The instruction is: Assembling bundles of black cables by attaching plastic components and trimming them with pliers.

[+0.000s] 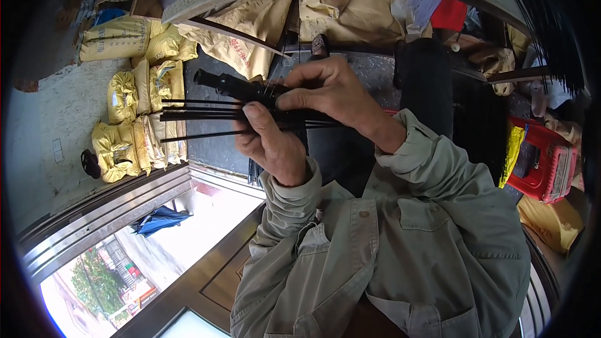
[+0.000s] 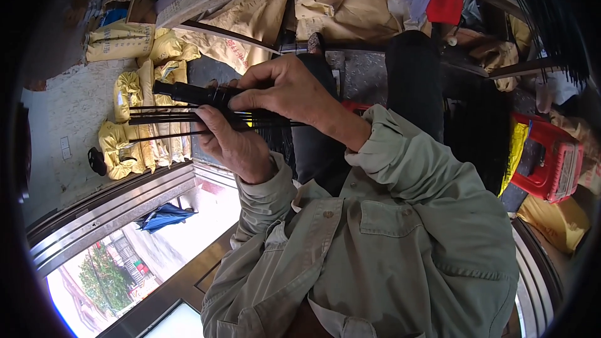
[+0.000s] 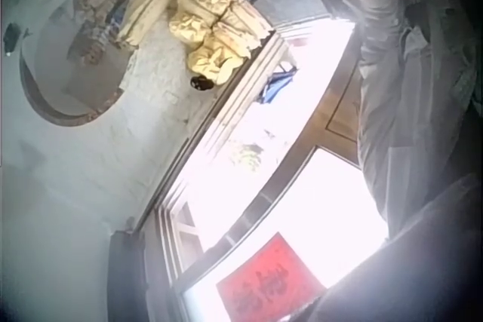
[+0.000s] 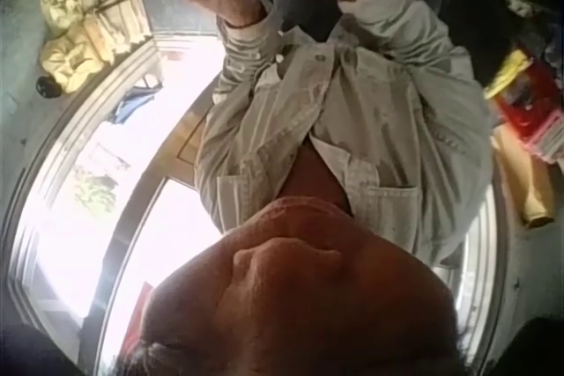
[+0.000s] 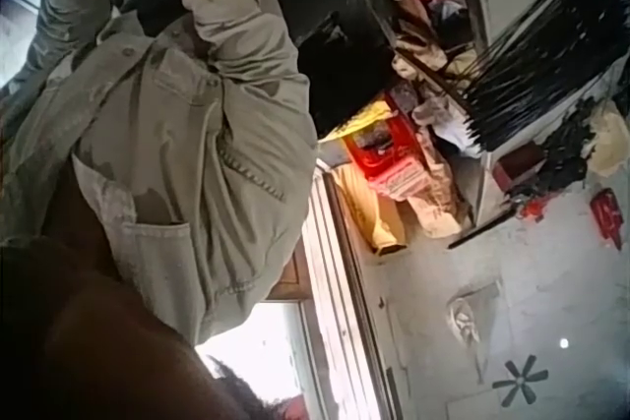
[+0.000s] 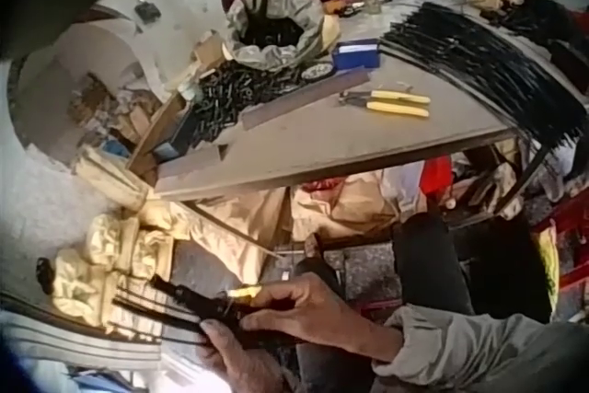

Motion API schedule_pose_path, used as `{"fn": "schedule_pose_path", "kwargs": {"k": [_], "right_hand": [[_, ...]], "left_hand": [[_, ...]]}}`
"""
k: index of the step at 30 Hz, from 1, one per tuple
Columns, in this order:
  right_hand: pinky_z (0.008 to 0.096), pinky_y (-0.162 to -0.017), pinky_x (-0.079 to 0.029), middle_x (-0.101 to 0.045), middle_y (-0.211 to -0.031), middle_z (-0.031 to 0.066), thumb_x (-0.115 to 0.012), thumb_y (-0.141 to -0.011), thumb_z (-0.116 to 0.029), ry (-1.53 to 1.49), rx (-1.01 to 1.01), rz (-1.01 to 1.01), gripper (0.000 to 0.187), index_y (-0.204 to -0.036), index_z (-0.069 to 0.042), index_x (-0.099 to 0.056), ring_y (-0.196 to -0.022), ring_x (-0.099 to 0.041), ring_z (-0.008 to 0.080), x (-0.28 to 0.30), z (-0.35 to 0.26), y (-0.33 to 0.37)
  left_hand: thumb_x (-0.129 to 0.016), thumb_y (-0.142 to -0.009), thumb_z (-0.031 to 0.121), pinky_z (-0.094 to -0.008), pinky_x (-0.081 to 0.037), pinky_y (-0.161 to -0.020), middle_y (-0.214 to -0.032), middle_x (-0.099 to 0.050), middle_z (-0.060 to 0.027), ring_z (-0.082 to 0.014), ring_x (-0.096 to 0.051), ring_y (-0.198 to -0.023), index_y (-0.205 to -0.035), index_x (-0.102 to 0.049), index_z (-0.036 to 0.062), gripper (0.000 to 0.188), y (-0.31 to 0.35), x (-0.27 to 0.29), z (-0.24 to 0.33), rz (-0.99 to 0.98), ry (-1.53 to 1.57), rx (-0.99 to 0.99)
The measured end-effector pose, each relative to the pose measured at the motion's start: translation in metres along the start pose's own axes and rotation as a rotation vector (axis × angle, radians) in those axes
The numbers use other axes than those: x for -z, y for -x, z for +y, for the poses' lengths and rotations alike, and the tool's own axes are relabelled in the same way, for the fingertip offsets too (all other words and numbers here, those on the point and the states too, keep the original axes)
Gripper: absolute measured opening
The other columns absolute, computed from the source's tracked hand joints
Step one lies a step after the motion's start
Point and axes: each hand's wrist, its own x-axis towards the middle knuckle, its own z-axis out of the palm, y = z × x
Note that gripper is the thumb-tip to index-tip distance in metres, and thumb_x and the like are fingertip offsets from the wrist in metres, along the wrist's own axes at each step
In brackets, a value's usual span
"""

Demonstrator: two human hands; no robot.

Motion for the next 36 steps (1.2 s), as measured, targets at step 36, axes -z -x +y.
{"fn": "schedule_pose_path", "kwargs": {"k": [36], "right_hand": [[0.0212, -0.055, -0.041, -0.058, -0.069, 0.0051, -0.070, -0.071, -0.003, -0.049, 0.093, 0.033, 0.013, -0.077, 0.004, -0.062, -0.062, -0.052, 0.0054, -0.014, 0.003, 0.012]], "left_hand": [[-0.042, -0.091, 0.043, -0.0272, -0.041, -0.072, -0.091, -0.051, -0.0104, -0.0166, -0.050, -0.080, -0.102, -0.048, -0.0020, 0.047, 0.001, 0.014, -0.005, -0.079, -0.023, -0.070]]}}
